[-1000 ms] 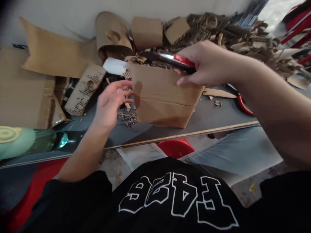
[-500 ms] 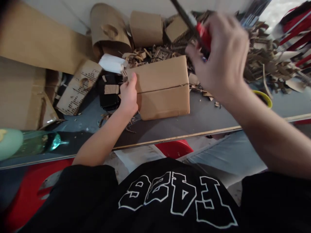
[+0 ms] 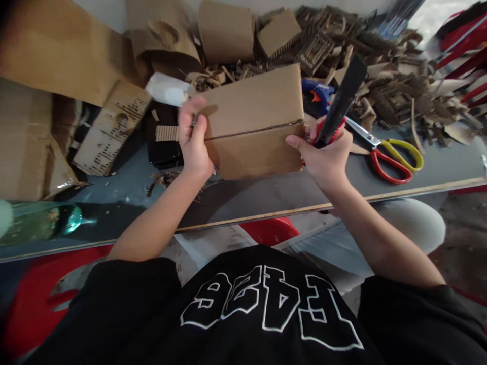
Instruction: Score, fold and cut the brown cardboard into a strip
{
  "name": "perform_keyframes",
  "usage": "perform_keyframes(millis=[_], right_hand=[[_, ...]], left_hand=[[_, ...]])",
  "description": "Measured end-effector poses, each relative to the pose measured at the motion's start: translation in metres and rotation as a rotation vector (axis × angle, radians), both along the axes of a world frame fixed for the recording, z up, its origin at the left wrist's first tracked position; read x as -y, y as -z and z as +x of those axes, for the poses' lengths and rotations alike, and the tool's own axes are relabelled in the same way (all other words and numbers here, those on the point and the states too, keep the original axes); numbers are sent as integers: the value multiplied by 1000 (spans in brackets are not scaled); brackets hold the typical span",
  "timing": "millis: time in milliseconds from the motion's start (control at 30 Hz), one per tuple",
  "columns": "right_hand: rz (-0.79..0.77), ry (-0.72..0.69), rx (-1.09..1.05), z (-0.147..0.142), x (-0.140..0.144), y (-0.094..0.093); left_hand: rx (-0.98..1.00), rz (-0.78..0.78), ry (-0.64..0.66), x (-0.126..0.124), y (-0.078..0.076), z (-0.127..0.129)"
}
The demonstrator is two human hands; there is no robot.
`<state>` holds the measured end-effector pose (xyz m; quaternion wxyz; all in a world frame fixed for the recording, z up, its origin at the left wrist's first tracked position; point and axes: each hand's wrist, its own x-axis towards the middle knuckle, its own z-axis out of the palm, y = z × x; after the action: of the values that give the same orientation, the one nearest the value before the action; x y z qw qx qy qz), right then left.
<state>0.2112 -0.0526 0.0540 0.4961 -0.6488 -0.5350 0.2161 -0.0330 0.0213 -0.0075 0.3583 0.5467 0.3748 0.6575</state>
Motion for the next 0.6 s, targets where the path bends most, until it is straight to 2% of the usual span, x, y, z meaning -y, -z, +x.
perform_keyframes(millis=[100,300,467,600], right_hand=[[78,32,-38,0,-2,9],[238,-82,-140,13,-13,20],[215,-86,-63,21,-15,21],[129,-38,52,21,-12,18]], left_hand=[[-125,142,108,1,-2,-5],[-481,169,201,-16,9,-22],[-516,155,171,-22,17,-27],[-486,142,146,-17,17,-20]])
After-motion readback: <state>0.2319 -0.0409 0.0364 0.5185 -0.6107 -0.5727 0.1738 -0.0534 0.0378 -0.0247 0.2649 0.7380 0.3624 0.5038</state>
